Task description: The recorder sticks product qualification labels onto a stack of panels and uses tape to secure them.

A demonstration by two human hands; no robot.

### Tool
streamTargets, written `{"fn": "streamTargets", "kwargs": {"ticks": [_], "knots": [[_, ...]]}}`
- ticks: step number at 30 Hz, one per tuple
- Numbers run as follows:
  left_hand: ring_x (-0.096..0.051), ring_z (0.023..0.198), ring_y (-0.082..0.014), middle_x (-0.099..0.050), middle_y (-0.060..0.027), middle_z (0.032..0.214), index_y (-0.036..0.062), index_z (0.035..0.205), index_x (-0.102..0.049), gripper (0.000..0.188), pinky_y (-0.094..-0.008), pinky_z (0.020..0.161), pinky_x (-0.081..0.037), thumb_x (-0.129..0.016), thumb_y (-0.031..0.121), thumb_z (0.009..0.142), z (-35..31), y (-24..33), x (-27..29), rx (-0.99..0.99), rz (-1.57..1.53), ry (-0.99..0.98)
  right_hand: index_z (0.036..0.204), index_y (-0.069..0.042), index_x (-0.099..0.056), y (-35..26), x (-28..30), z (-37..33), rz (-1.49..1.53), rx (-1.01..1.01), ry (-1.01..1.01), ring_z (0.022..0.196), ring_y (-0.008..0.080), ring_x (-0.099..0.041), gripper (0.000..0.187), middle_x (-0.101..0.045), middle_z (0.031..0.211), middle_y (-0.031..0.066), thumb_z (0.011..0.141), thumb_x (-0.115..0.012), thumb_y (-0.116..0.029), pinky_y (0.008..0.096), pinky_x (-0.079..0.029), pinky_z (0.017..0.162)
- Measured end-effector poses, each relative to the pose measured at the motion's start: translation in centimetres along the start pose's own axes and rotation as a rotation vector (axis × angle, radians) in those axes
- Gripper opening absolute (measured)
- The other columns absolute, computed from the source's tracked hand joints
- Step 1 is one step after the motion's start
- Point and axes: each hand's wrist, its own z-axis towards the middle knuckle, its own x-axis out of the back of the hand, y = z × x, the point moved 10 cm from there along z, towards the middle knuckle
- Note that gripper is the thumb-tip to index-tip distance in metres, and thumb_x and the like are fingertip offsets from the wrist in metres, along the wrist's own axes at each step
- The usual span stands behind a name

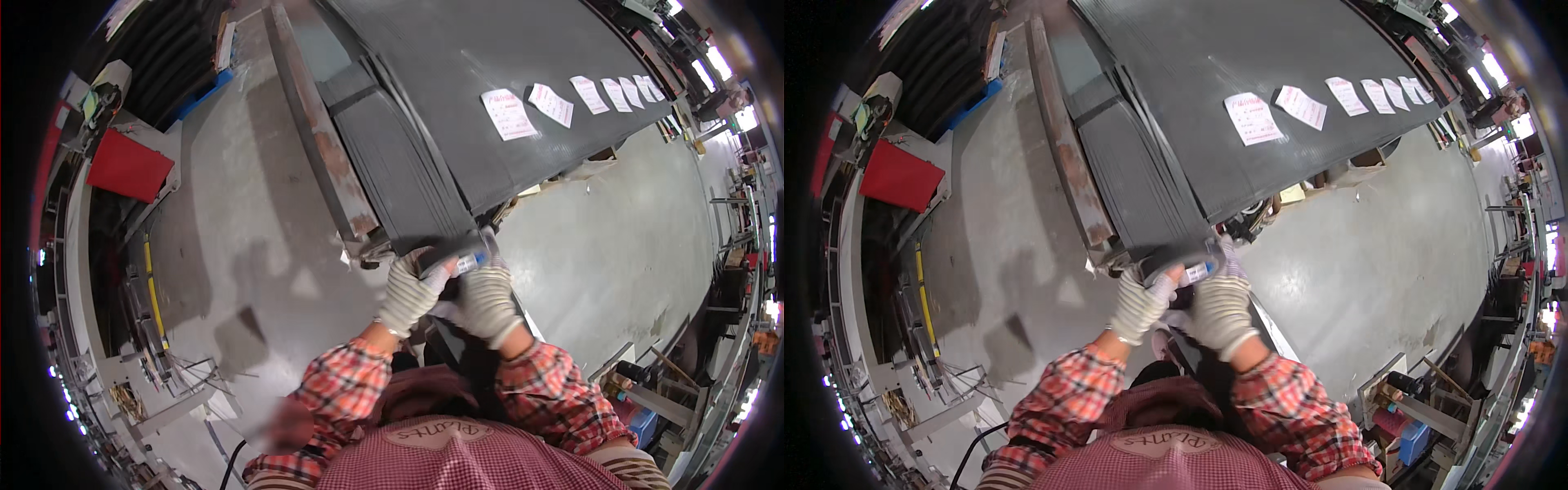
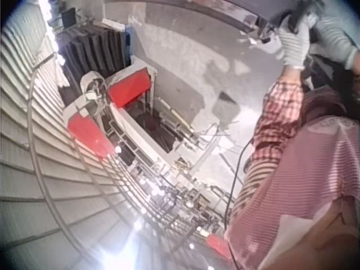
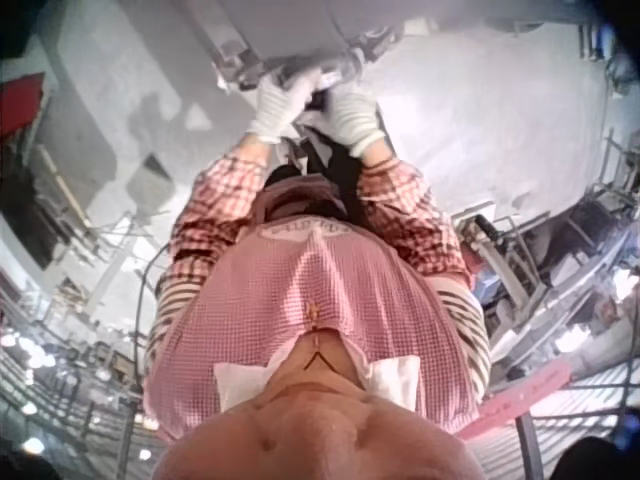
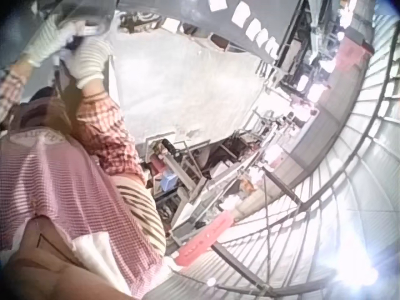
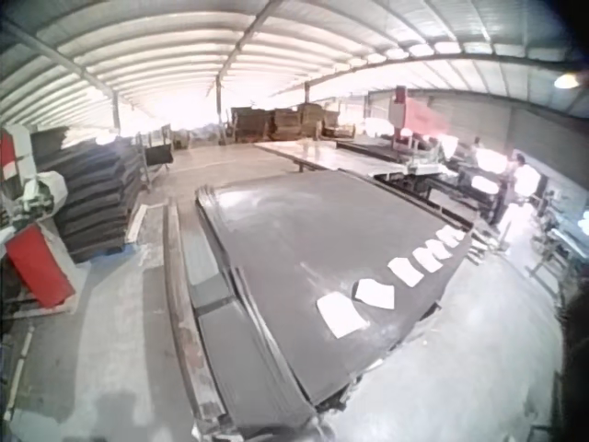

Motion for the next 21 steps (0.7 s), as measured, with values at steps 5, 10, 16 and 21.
{"fn": "streamTargets", "kwargs": {"ticks": [5,10,16,21], "knots": [[-0.062,0.076,-0.0284,-0.061,-0.0074,0.09,0.0112,0.102,-0.056,0.039,-0.0382,0.065,-0.05,-0.071,0.02,0.067,1.0,3.0,-2.3,-0.502,0.616,0.111,0.131,0.0,-0.039,-4.4,8.6,-0.5,-0.048,0.555,0.132,0.09,0.0377,-0.058,0.071,-0.06,0.096,0.0191,0.079,-0.068,-0.039,0.0445,-0.046,0.08],[-0.063,0.083,-0.028,-0.059,-0.0112,0.098,0.0116,0.136,-0.036,0.084,-0.0405,0.067,-0.052,-0.075,0.044,0.069,1.1,2.1,-3.2,-0.436,0.891,0.002,0.102,-0.01,-0.062,2.2,4.7,3.2,-0.368,0.571,-0.173,0.068,0.034,-0.06,0.026,-0.061,0.07,0.0132,0.085,-0.058,-0.031,0.044,-0.046,0.064],[-0.06,0.08,-0.026,-0.059,-0.0119,0.098,0.0089,0.134,-0.04,0.079,-0.0382,0.065,-0.05,-0.077,0.037,0.07,1.1,2.9,-2.9,-0.268,0.784,-0.059,0.096,-0.014,-0.066,17.9,-8.0,5.3,-0.583,-0.012,-0.434,0.081,0.0272,-0.064,0.019,-0.066,0.082,0.0119,0.083,-0.057,-0.025,0.0378,-0.05,0.07],[-0.058,0.074,-0.0286,-0.059,-0.0121,0.096,0.0041,0.137,-0.037,0.069,-0.041,0.069,-0.048,-0.067,0.014,0.076,-0.7,9.5,3.2,-0.769,1.042,0.4,0.113,-0.002,-0.06,25.6,-9.0,4.9,0.907,-0.445,-0.223,0.077,0.0263,-0.067,0.033,-0.068,0.081,0.0106,0.083,-0.062,-0.016,0.0356,-0.052,0.066]]}}
